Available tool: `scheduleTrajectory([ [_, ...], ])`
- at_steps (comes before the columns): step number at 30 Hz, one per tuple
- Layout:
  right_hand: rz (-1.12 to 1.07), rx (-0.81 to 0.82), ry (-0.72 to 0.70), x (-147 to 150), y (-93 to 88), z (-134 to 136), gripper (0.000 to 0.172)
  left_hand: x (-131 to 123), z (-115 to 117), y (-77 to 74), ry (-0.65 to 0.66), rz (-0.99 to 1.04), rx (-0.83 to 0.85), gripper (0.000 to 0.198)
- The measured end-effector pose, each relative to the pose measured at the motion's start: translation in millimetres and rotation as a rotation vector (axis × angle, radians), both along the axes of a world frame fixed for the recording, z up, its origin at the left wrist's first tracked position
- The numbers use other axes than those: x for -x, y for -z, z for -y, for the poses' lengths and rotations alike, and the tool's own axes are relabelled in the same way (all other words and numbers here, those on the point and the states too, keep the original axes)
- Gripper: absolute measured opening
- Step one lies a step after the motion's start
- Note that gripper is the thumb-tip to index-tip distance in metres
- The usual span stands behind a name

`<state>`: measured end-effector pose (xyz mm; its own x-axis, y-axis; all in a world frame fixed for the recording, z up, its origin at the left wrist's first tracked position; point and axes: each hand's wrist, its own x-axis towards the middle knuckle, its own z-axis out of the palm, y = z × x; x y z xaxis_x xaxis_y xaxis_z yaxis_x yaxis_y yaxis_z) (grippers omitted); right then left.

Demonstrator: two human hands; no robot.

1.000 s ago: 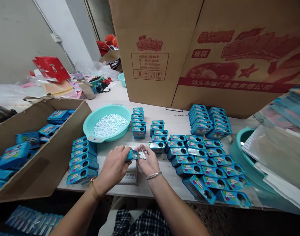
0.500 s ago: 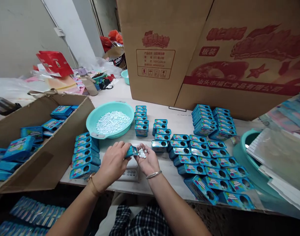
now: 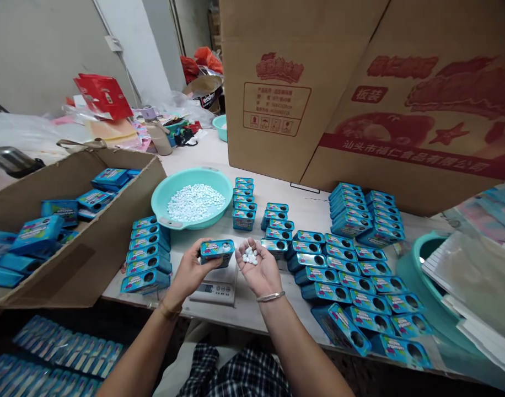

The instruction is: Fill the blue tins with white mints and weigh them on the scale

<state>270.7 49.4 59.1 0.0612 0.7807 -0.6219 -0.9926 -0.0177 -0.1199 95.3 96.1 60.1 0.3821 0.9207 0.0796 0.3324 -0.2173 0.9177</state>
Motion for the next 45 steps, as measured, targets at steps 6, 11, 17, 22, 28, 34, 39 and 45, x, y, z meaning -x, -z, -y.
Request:
scheduleTrajectory([
  [6,0.010,-0.094,-0.057,-13.4,-7.1,2.1,0.022,0.4,0.3,37.9,-0.077,0.126,0.099,0.050],
  [11,0.062,-0.158,-0.055,-28.1,-12.2,6.8,0.017,25.7,19.7,14.0,-0.212,0.229,-0.017,0.072],
  [17,0.127,-0.247,-0.068,-40.0,-20.0,13.3,0.008,81.5,63.7,-11.2,-0.705,0.363,-0.165,0.043],
  [22,0.230,-0.289,-0.090,-41.8,-23.1,13.1,0.004,105.2,89.7,2.8,-0.798,0.330,-0.139,0.037],
  [28,0.300,-0.287,-0.070,-37.6,-22.9,11.4,0.013,103.4,91.1,11.9,-0.691,0.340,-0.131,0.036],
  [34,0.340,-0.290,-0.101,-33.1,-27.2,11.2,0.012,90.7,78.5,14.5,-0.564,0.256,-0.154,0.039],
  [39,0.463,-0.265,-0.128,-23.0,-29.4,8.0,0.011,73.1,59.1,6.7,-0.423,0.130,-0.217,0.045],
  [45,0.777,-0.261,-0.179,8.1,-33.8,-7.6,0.022,38.8,31.7,-4.4,-0.155,-0.039,-0.320,0.057],
])
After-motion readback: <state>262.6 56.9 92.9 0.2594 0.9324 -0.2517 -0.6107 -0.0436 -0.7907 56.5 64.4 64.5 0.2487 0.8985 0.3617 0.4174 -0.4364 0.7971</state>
